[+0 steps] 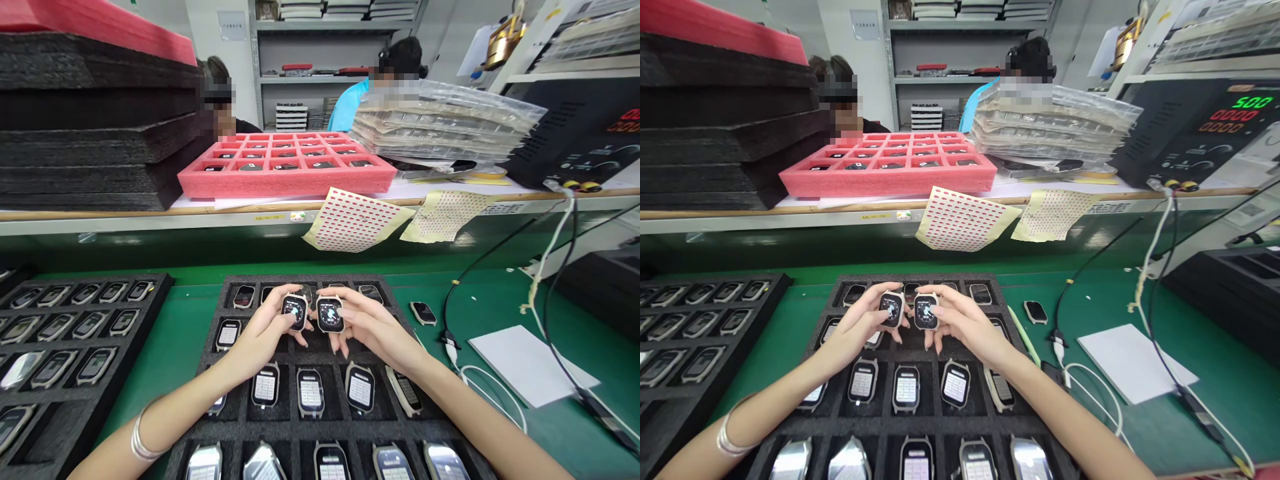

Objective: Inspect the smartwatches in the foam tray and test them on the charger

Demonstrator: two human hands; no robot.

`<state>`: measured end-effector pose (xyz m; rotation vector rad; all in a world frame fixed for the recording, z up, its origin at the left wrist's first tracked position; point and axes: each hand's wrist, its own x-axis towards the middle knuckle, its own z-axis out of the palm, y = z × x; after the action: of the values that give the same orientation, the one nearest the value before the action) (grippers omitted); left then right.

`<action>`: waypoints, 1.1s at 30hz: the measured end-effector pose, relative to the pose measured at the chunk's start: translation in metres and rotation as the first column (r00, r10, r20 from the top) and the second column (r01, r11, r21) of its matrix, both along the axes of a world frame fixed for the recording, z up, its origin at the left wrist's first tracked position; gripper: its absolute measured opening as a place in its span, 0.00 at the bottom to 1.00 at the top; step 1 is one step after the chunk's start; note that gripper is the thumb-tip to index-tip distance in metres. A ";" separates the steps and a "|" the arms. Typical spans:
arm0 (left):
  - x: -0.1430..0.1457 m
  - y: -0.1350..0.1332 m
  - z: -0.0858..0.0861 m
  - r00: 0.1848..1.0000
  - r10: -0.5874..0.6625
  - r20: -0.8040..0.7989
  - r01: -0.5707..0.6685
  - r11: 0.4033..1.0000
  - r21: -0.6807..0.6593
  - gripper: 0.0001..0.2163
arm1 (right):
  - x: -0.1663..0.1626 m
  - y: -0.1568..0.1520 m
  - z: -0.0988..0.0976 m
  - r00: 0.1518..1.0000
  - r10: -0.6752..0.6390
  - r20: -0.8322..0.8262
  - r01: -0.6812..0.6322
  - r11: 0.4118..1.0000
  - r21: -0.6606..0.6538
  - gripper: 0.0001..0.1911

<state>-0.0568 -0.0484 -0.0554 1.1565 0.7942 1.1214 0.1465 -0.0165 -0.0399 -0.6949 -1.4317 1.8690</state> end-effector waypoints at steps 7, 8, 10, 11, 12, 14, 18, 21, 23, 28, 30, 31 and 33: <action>0.000 -0.001 0.004 0.999 0.010 0.039 -0.008 0.999 -0.053 0.17 | 0.000 -0.002 -0.002 0.989 -0.107 0.101 0.100 0.992 0.073 0.23; 0.000 -0.002 0.005 0.999 0.010 0.035 -0.008 0.999 -0.053 0.17 | 0.000 -0.002 -0.002 0.988 -0.111 0.108 0.103 0.991 0.085 0.23; 0.001 -0.002 0.006 1.000 0.009 0.029 -0.008 0.999 -0.051 0.18 | 0.001 -0.001 -0.003 0.987 -0.112 0.116 0.100 0.989 0.105 0.23; 0.001 -0.002 0.006 1.000 0.008 0.027 -0.007 0.999 -0.049 0.18 | 0.001 -0.001 -0.003 0.987 -0.110 0.117 0.097 0.989 0.113 0.23; 0.001 -0.002 0.006 1.000 0.006 0.026 -0.005 0.999 -0.046 0.18 | 0.001 -0.001 -0.003 0.987 -0.107 0.116 0.093 0.988 0.120 0.23; 0.001 -0.002 0.005 1.000 0.000 0.026 0.001 0.999 -0.041 0.18 | 0.001 -0.001 -0.003 0.988 -0.102 0.119 0.087 0.988 0.129 0.23; 0.000 -0.001 0.003 0.999 -0.018 0.031 0.019 0.999 -0.033 0.18 | 0.000 -0.002 -0.003 0.980 -0.129 0.151 0.106 0.983 0.150 0.23; 0.000 -0.001 0.002 0.999 -0.032 0.041 0.034 0.999 -0.031 0.18 | -0.001 -0.003 -0.002 0.970 -0.162 0.182 0.130 0.975 0.179 0.23; 0.000 -0.001 0.002 0.998 -0.037 0.045 0.038 0.999 -0.032 0.18 | -0.001 -0.005 -0.002 0.969 -0.159 0.192 0.120 0.973 0.197 0.24; 0.000 -0.002 0.003 0.996 -0.047 0.082 0.050 0.998 -0.037 0.19 | 0.004 -0.008 -0.001 0.979 -0.040 0.199 0.002 0.983 0.186 0.33; -0.001 -0.001 0.003 0.991 -0.074 0.113 0.079 0.996 -0.048 0.19 | 0.012 -0.007 0.000 0.957 -0.036 0.286 -0.032 0.973 0.230 0.30; -0.001 -0.001 0.003 0.988 -0.087 0.127 0.094 0.994 -0.053 0.19 | 0.017 -0.006 0.000 0.930 -0.072 0.361 -0.039 0.955 0.292 0.28; 0.000 0.000 0.004 0.985 -0.105 0.137 0.114 0.992 -0.060 0.17 | 0.029 -0.003 0.001 0.836 -0.204 0.509 -0.082 0.872 0.483 0.24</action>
<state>-0.0573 -0.0485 -0.0516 1.0444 0.6527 1.0609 0.1751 -0.0196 -0.0389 -1.0470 -2.1139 1.1958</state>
